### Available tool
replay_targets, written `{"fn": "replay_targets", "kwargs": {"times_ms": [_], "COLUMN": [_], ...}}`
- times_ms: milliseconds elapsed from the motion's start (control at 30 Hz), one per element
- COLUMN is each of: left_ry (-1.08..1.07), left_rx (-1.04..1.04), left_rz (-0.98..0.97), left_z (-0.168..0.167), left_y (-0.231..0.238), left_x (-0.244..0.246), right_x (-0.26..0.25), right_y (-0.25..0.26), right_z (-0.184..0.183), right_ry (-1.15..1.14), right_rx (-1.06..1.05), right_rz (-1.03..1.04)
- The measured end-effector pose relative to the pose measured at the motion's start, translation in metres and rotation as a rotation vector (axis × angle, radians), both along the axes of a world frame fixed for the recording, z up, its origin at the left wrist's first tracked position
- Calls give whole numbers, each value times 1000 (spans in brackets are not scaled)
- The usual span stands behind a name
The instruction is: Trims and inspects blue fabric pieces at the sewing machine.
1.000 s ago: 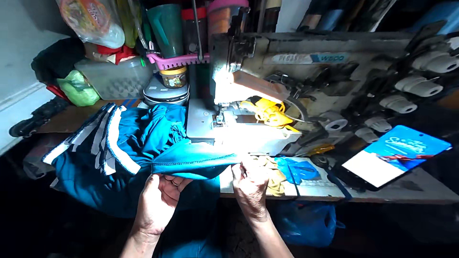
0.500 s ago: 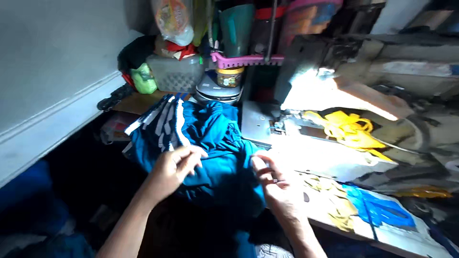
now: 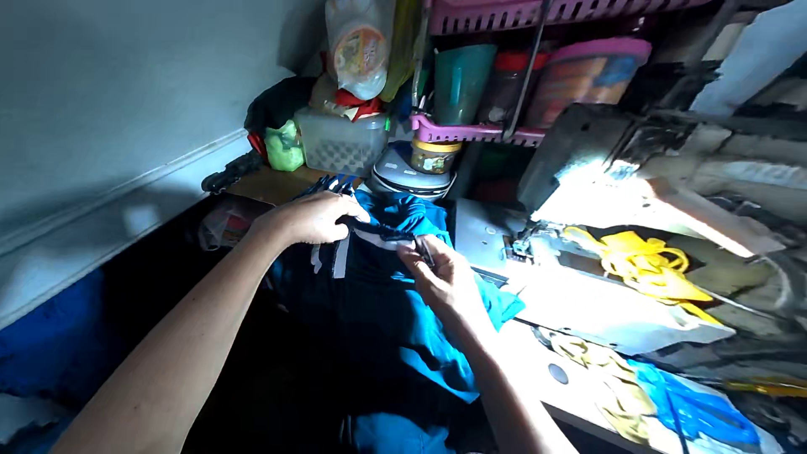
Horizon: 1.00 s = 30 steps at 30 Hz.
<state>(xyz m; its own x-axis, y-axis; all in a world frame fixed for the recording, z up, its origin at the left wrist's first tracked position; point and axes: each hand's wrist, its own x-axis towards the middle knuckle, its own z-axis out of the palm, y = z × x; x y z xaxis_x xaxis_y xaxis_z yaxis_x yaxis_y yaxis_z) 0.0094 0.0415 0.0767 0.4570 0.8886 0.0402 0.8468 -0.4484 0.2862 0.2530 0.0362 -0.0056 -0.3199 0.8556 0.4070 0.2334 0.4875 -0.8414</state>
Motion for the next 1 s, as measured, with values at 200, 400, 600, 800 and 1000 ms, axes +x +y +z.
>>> {"fn": "replay_targets", "kwargs": {"times_ms": [200, 400, 600, 800, 1000], "left_ry": [-137, 11, 76, 28, -82], "left_rx": [299, 128, -50, -111, 293], "left_rz": [-69, -33, 66, 56, 27], "left_z": [8, -22, -23, -2, 51], "left_y": [16, 40, 31, 17, -6], "left_x": [16, 5, -6, 12, 47], "right_x": [-17, -52, -43, 11, 49], "right_y": [-14, -20, -4, -2, -50], "right_z": [20, -31, -31, 25, 84], "right_ry": [4, -413, -248, -103, -70], "right_rx": [433, 359, 238, 243, 450], "right_rz": [-184, -30, 12, -86, -258]}}
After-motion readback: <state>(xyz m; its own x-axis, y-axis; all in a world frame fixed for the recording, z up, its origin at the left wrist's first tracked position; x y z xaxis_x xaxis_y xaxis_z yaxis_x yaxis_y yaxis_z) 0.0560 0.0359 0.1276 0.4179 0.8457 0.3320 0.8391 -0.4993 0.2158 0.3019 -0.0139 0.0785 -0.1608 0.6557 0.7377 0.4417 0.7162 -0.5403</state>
